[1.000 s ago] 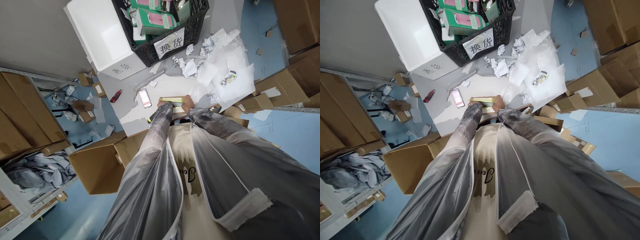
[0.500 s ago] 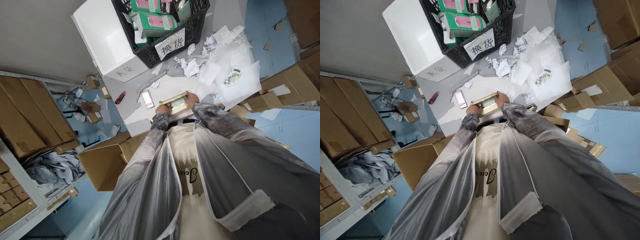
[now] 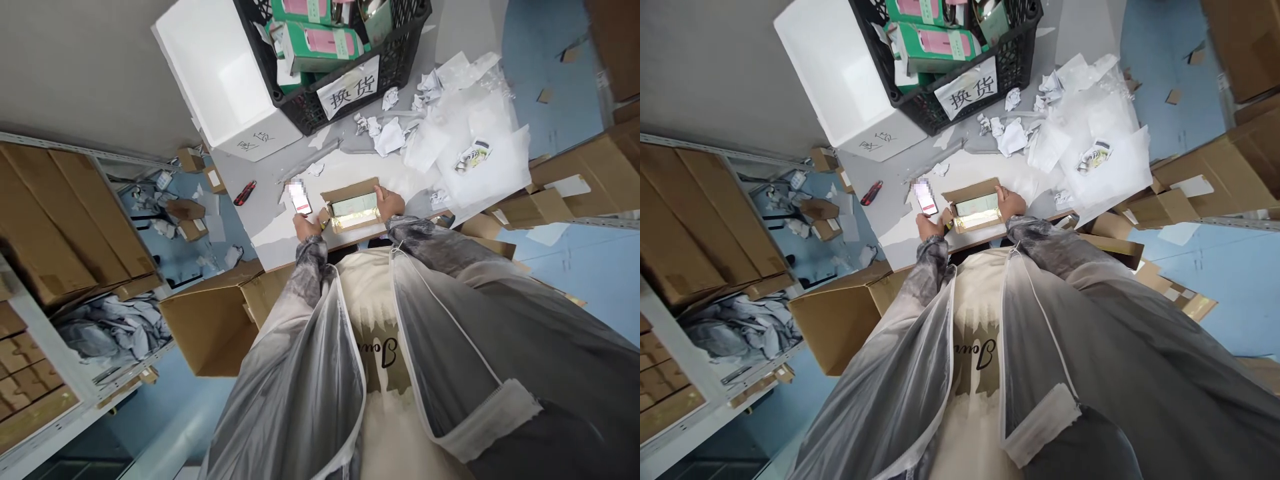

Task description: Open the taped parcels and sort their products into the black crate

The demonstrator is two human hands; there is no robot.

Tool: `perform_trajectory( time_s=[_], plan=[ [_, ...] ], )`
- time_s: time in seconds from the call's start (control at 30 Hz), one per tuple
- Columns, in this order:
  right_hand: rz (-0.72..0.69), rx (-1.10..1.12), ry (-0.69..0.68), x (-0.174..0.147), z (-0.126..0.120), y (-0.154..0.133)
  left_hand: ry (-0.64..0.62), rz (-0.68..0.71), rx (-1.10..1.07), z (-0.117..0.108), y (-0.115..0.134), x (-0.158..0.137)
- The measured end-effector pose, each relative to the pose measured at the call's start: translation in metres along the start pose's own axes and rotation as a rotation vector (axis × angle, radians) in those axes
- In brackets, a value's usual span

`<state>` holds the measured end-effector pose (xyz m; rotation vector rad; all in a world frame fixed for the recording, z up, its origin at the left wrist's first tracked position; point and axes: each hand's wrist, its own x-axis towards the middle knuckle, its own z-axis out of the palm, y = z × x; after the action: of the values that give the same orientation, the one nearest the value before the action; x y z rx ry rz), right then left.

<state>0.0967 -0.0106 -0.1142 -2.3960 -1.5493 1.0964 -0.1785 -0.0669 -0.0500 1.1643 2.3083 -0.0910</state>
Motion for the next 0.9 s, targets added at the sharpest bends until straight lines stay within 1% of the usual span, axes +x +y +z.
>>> perform_trajectory(
  time_s=[0.03, 0.07, 0.1, 0.13, 0.2, 0.27, 0.3, 0.33, 0.37, 0.43, 0.47, 0.5, 0.53, 0.63, 0.77, 0.8, 0.9],
  plan=[
    [-0.005, 0.004, 0.001, -0.001, 0.002, 0.000, 0.019, -0.006, 0.053, 0.000, -0.003, -0.004],
    [-0.015, 0.013, 0.000, -0.002, 0.003, 0.001, 0.011, 0.009, 0.080, -0.001, -0.004, -0.008],
    [-0.026, 0.027, 0.000, -0.003, 0.005, 0.001, -0.015, 0.059, 0.094, -0.002, -0.003, -0.012],
    [-0.037, 0.042, 0.005, -0.004, 0.006, 0.002, -0.045, 0.142, 0.116, -0.003, 0.001, -0.016],
    [-0.055, 0.073, 0.017, -0.006, 0.009, 0.004, -0.111, 0.392, 0.177, -0.004, 0.017, -0.022],
    [-0.050, 0.093, 0.031, -0.008, 0.011, 0.004, -0.199, 0.663, 0.241, -0.002, 0.041, -0.024],
    [-0.042, 0.097, 0.033, -0.008, 0.012, 0.005, -0.249, 0.744, 0.268, 0.001, 0.054, -0.024],
    [-0.031, 0.098, 0.032, -0.008, 0.012, 0.005, -0.293, 0.758, 0.286, 0.006, 0.068, -0.022],
    [-0.017, 0.095, 0.028, -0.008, 0.012, 0.004, -0.325, 0.720, 0.302, 0.012, 0.080, -0.019],
    [0.001, 0.087, 0.010, -0.008, 0.012, 0.005, -0.345, 0.571, 0.338, 0.024, 0.101, -0.011],
    [-0.003, 0.085, -0.003, -0.008, 0.012, 0.005, -0.344, 0.510, 0.357, 0.030, 0.108, -0.005],
    [-0.008, 0.083, -0.011, -0.008, 0.013, 0.005, -0.343, 0.479, 0.377, 0.035, 0.113, 0.000],
    [-0.012, 0.082, -0.017, -0.008, 0.014, 0.006, -0.344, 0.474, 0.396, 0.039, 0.115, 0.006],
    [0.004, 0.093, -0.027, -0.010, 0.017, 0.006, -0.359, 0.515, 0.444, 0.044, 0.116, 0.019],
    [0.000, 0.124, -0.012, -0.016, 0.022, 0.004, -0.365, 0.531, 0.462, 0.049, 0.113, 0.022],
    [-0.010, 0.129, -0.006, -0.017, 0.022, 0.002, -0.360, 0.516, 0.410, 0.051, 0.113, 0.019],
    [-0.014, 0.132, -0.007, -0.022, 0.022, -0.003, -0.350, 0.440, 0.132, 0.059, 0.114, 0.011]
  ],
)
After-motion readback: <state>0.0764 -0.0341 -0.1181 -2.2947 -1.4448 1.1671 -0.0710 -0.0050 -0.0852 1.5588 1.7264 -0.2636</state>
